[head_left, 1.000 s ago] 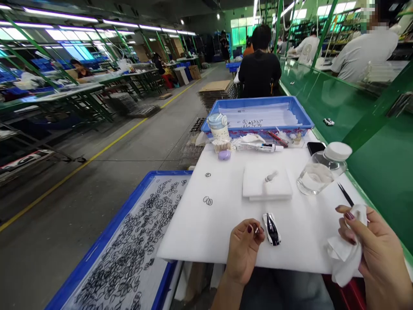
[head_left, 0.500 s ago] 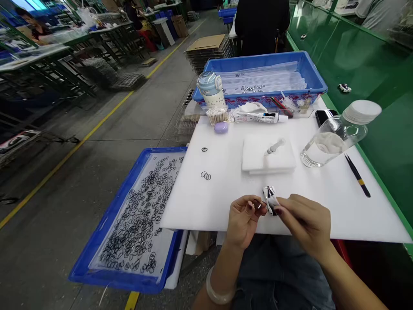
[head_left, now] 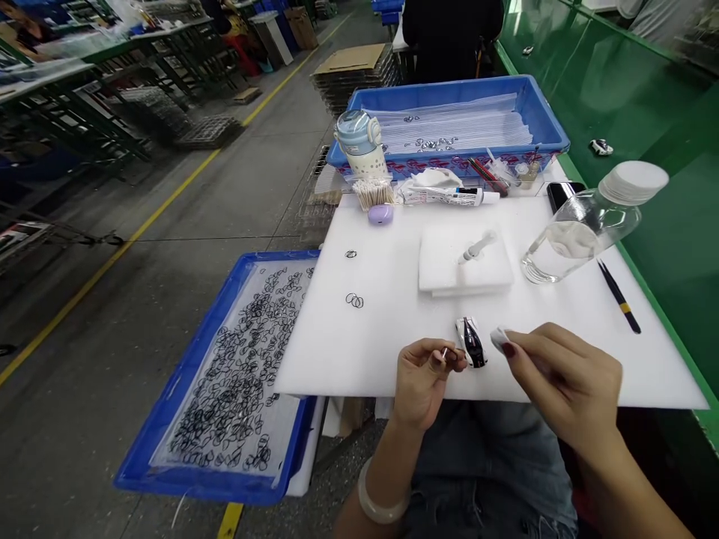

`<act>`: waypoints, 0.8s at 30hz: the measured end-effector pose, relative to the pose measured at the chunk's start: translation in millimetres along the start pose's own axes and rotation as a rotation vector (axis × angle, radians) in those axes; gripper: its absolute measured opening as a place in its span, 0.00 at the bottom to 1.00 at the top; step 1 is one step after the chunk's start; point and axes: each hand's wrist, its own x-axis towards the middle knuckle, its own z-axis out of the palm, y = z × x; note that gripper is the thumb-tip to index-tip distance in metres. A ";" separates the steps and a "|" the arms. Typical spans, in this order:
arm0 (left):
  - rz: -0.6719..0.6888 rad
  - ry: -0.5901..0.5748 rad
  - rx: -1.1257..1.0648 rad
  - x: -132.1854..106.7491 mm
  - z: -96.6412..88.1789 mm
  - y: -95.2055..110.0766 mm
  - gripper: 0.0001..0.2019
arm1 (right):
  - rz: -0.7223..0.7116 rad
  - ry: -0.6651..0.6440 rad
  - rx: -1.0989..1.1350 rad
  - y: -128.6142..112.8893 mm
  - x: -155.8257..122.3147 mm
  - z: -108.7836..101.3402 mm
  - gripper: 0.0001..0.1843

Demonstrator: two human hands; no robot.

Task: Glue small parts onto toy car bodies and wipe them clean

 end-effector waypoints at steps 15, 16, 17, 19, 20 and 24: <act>0.338 -0.150 0.313 -8.5 -5.8 -11.1 0.09 | 0.746 -0.285 0.928 -12.8 -9.8 39.9 0.21; 0.328 -0.147 0.313 -8.7 -6.7 -10.9 0.07 | 0.753 -0.291 0.948 -13.7 -9.6 40.7 0.22; 0.310 -0.143 0.302 -8.7 -7.5 -10.3 0.07 | 0.760 -0.295 0.962 -14.7 -9.3 41.6 0.23; 0.258 -0.142 0.261 -8.0 -8.1 -7.8 0.08 | 0.769 -0.292 0.968 -16.8 -8.9 42.8 0.26; 0.230 -0.142 0.234 -7.4 -8.0 -6.2 0.10 | 0.772 -0.292 0.957 -17.5 -9.2 42.7 0.26; 0.101 -0.126 0.108 -4.9 -6.5 -0.1 0.16 | 0.779 -0.307 0.890 -13.0 -15.4 34.3 0.26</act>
